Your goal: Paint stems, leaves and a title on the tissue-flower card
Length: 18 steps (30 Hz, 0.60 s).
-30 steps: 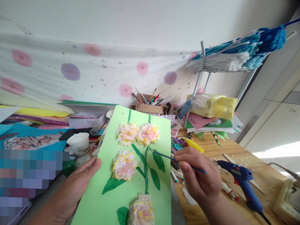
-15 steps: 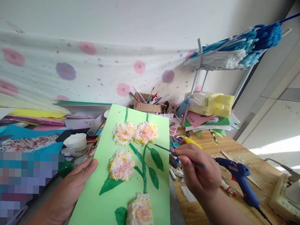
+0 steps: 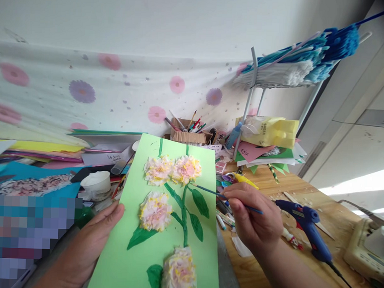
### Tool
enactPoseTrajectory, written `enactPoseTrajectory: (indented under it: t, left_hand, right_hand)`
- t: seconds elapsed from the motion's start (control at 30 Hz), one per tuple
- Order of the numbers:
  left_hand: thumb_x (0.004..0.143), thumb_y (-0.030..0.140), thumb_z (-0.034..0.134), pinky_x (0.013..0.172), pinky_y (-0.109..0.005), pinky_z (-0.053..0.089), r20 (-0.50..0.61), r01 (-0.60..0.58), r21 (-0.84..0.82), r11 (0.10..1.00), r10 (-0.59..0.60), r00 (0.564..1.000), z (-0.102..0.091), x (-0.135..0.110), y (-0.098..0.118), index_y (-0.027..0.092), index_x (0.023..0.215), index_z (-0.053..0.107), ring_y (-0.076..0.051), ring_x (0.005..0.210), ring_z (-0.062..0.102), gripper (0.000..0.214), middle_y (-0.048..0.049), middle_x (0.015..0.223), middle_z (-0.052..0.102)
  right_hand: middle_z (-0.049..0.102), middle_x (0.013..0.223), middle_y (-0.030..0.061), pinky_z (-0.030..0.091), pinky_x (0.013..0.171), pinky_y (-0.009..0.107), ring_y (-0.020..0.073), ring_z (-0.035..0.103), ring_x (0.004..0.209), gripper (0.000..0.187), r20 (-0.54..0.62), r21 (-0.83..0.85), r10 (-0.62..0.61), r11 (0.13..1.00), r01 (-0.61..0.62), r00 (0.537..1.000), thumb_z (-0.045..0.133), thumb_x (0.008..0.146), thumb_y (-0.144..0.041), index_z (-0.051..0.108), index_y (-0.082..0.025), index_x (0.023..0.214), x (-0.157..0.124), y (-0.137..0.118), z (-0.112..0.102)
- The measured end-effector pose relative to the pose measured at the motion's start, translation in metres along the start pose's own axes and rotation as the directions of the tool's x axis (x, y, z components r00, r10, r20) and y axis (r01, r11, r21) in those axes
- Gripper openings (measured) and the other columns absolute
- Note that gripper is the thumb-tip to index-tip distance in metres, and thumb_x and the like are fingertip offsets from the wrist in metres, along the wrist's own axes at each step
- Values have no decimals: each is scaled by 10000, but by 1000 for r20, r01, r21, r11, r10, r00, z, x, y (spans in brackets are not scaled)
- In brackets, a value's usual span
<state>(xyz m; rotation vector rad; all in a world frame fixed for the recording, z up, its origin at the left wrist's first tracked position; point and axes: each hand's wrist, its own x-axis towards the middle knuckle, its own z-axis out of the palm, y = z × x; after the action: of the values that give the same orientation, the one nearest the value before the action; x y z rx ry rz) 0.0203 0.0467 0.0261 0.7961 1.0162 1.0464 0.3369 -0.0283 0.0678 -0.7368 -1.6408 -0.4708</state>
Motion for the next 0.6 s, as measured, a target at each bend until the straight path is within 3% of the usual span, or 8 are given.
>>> enactPoseTrajectory:
  t: [0.13,0.33,0.6]
  left_hand:
    - [611,547,1098,1003,-465,707,25,4,-18,1000,-3,1000,-4,2,-2,265,1544,624,-451,1301,753,1084,-114,1399,807]
    - [603,519,1108,1052,-486,684,33,21,-37,999,-20,999,-5,2,-1,277,1542,635,-452,1298,754,1079,-105,1312,845]
    - [559,527,1120,1013,-506,700,12,23,-35,999,-22,1000,-2,2,0,286,1465,714,-461,1192,803,1022,-99,1227,870]
  right_hand:
    - [764,770,46,627,633,277,182,759,672,160,60,59,-31,998,27,998,591,1011,-70,692,-195,1014,1,-1,0]
    - [764,761,32,627,624,285,189,769,677,189,0,38,8,999,-8,1000,596,1003,-65,713,-213,1018,0,-1,1]
    - [767,759,31,631,622,285,186,766,667,204,25,33,4,999,-4,1000,599,973,-43,701,-217,1006,1,-2,1]
